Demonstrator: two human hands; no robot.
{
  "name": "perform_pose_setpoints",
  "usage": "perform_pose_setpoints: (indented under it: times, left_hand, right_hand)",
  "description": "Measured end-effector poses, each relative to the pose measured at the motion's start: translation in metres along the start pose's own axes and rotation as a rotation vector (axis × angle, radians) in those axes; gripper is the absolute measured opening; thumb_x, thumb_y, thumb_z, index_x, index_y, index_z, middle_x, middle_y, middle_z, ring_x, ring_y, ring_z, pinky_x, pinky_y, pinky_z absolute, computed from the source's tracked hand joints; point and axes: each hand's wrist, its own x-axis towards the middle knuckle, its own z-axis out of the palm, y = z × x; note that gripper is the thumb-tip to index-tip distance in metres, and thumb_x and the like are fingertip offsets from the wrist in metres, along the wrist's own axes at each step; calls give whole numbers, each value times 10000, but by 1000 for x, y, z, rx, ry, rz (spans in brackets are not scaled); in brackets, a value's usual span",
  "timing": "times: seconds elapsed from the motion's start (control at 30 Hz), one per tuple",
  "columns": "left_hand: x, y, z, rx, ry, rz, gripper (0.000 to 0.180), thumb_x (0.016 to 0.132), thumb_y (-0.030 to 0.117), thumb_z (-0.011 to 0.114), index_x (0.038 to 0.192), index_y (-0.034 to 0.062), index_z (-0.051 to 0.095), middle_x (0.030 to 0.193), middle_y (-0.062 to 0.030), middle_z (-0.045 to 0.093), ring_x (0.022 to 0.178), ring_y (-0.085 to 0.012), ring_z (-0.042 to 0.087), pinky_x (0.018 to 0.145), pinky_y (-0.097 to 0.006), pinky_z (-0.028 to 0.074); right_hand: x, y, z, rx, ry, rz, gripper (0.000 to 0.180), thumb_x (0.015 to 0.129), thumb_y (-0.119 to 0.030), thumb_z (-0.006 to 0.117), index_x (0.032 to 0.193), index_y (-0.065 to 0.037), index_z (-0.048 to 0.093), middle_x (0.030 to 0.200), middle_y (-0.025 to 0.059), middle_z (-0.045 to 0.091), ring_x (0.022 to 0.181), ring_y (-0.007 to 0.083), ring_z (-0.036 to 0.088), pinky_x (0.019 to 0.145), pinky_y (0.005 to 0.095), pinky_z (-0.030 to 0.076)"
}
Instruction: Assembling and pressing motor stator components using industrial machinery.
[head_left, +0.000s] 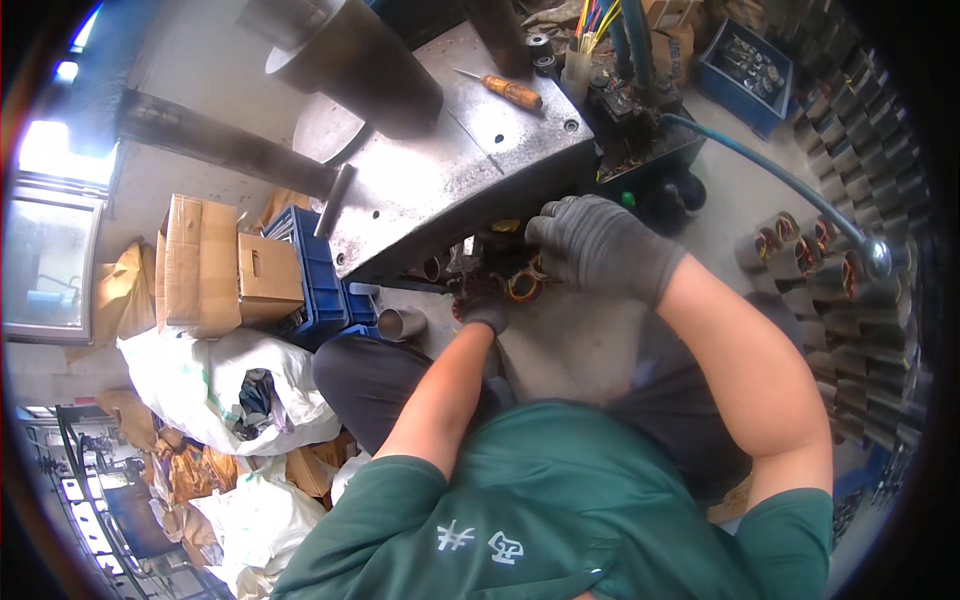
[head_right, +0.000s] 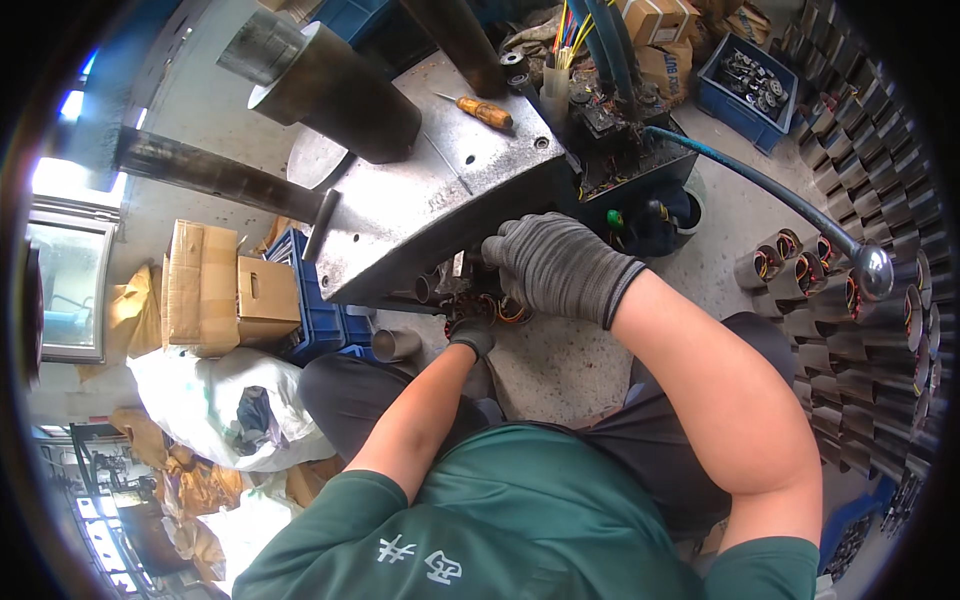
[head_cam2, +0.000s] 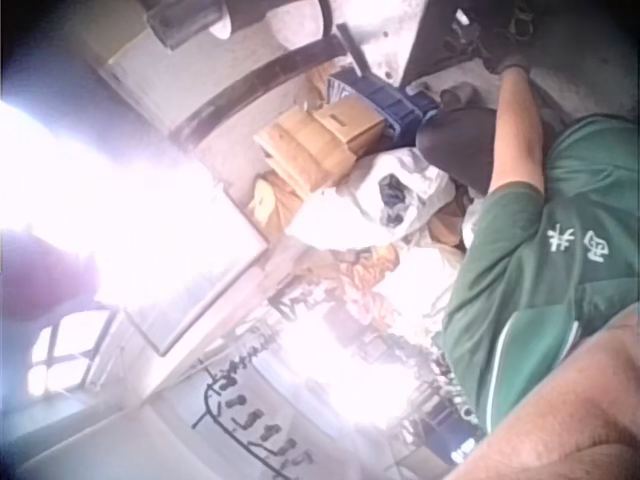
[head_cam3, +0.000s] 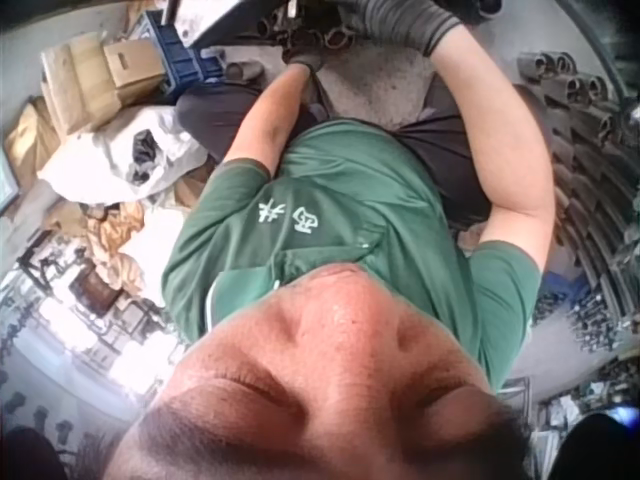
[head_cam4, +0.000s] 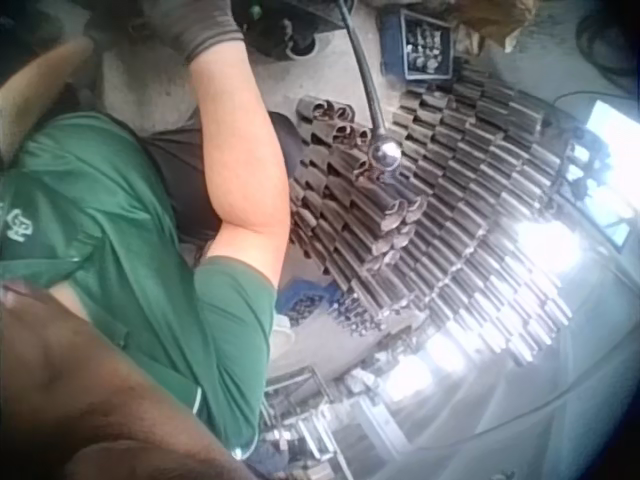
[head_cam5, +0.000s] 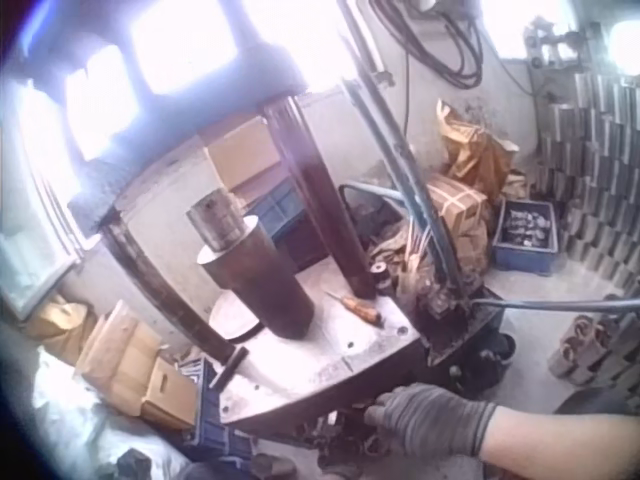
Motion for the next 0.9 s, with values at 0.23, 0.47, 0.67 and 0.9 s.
perform_pose_setpoints:
  times: [0.23,0.47,0.67,0.9]
  left_hand:
    - [-73,24,-106,-135,590,285,592,982,333,579,1537,154,474,1557,-238,474,1448,-345,468,1179,-484,386]
    - [-202,17,-275,-600,457,463,727,740,129,834,1382,101,494,1342,-184,642,1137,-402,682,940,-472,587]
    - [-235,13,-330,-1850,222,842,629,894,140,755,1422,-18,452,1299,-203,620,1218,-266,640,1022,-407,573]
    - [-190,6,-323,-1943,447,973,618,920,313,634,1408,-49,522,1044,-103,705,906,-183,687,848,-292,558]
  right_hand:
    - [-2,15,1,-26,-134,114,275,861,-201,648,1080,-50,717,977,181,714,989,374,705,902,475,559]
    - [-8,15,-41,258,-29,405,377,946,-361,664,1152,-50,719,1104,218,717,1037,398,693,928,459,554]
    - [-4,2,-45,1510,54,471,422,1019,-422,661,1266,-81,659,1142,32,714,1019,126,689,871,312,578]
    - [5,-13,-43,1216,401,543,435,961,-285,735,1259,3,602,1129,83,694,1041,147,682,919,315,571]
